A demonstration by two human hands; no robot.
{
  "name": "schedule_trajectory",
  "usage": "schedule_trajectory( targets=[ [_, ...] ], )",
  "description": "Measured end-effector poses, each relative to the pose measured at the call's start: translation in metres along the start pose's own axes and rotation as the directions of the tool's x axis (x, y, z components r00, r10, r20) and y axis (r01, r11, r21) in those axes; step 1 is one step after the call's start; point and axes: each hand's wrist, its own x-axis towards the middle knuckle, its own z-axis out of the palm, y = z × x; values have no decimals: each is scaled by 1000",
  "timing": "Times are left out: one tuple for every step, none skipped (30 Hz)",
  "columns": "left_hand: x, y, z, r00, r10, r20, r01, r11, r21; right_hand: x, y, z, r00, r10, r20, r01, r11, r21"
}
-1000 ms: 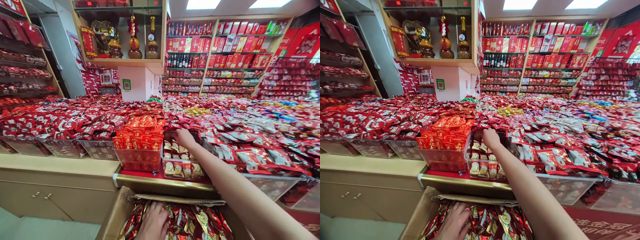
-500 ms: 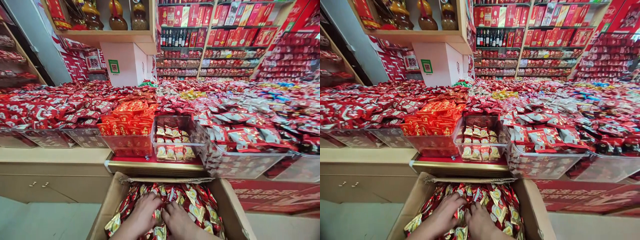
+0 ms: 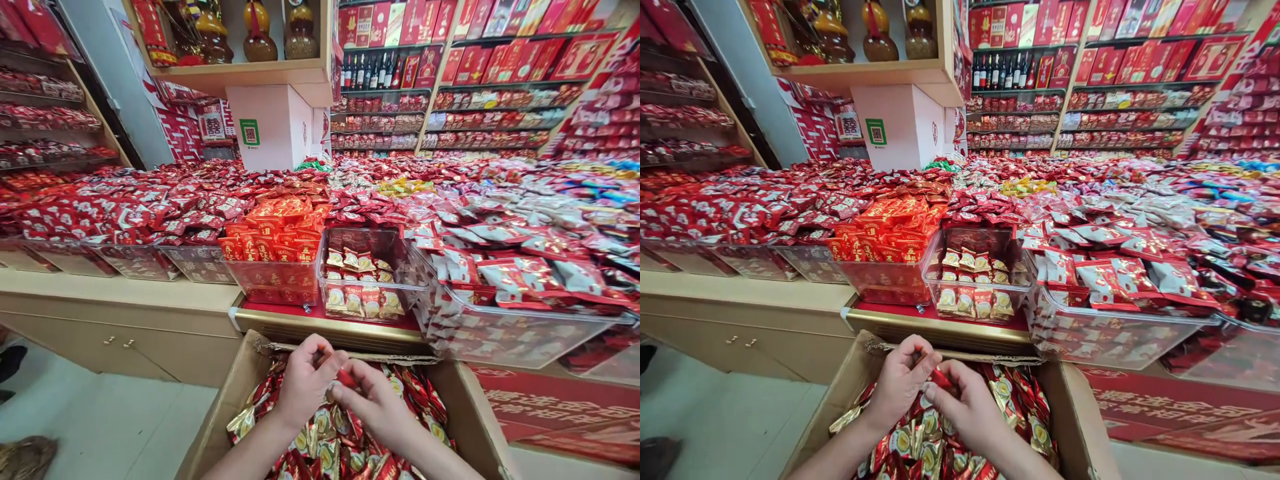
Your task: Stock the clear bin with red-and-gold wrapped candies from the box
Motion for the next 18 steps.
schedule_trajectory(
  targets=[
    [1,8,2,999,-5,36,7,999,-45,0,-6,-2,999,7,-33,-5,999,42],
    [3,15,3,997,-9,75,14,997,-70,0,-12,-4,998,16,-56,-12,997,77],
    [4,21,4,994,-19,111,28,996,-81,-1,-16,-7,997,26,-69,-18,994,111],
    [6,25,4,989,-37,141,49,996,-81,-2,-19,-11,996,29,-83,-18,991,134],
    [7,28,4,986,-58,154,70,995,-73,-3,-21,-14,995,24,-102,-9,990,139],
    [8,29,4,985,-78,151,88,994,-59,-4,-22,-17,993,11,-117,4,992,128],
    [9,29,5,986,-95,137,101,994,-42,-5,-23,-19,992,-2,-126,16,994,111],
    [9,28,5,988,-103,114,106,994,-20,-6,-22,-20,992,-5,-130,18,995,98],
    [9,28,5,990,-102,101,101,995,13,-7,-22,-21,992,-1,-126,13,996,93],
    [9,30,5,989,-96,112,90,994,64,-9,-21,-20,994,6,-114,5,995,100],
    [9,33,4,986,-86,146,66,989,134,-10,-20,-19,996,15,-91,-4,993,117],
    [10,39,2,980,-63,188,20,975,222,-11,-19,-17,998,26,-56,-18,990,140],
    [12,49,0,974,-21,224,-51,948,314,-12,-18,-15,999,37,-17,-34,987,158],
    [15,61,-3,965,33,261,-139,907,398,-12,-17,-13,999,43,25,-46,985,169],
    [22,76,-5,958,122,259,-235,852,467,-12,-15,-10,997,46,59,-55,984,169],
    [31,92,-5,943,220,252,-321,804,501,-12,-13,-8,995,48,83,-61,986,155],
    [43,108,-4,921,289,263,-386,773,503,-12,-11,-7,994,49,97,-61,990,127],
    [57,124,-1,903,314,292,-423,760,493,-11,-8,-5,994,43,102,-53,994,92]
  ],
)
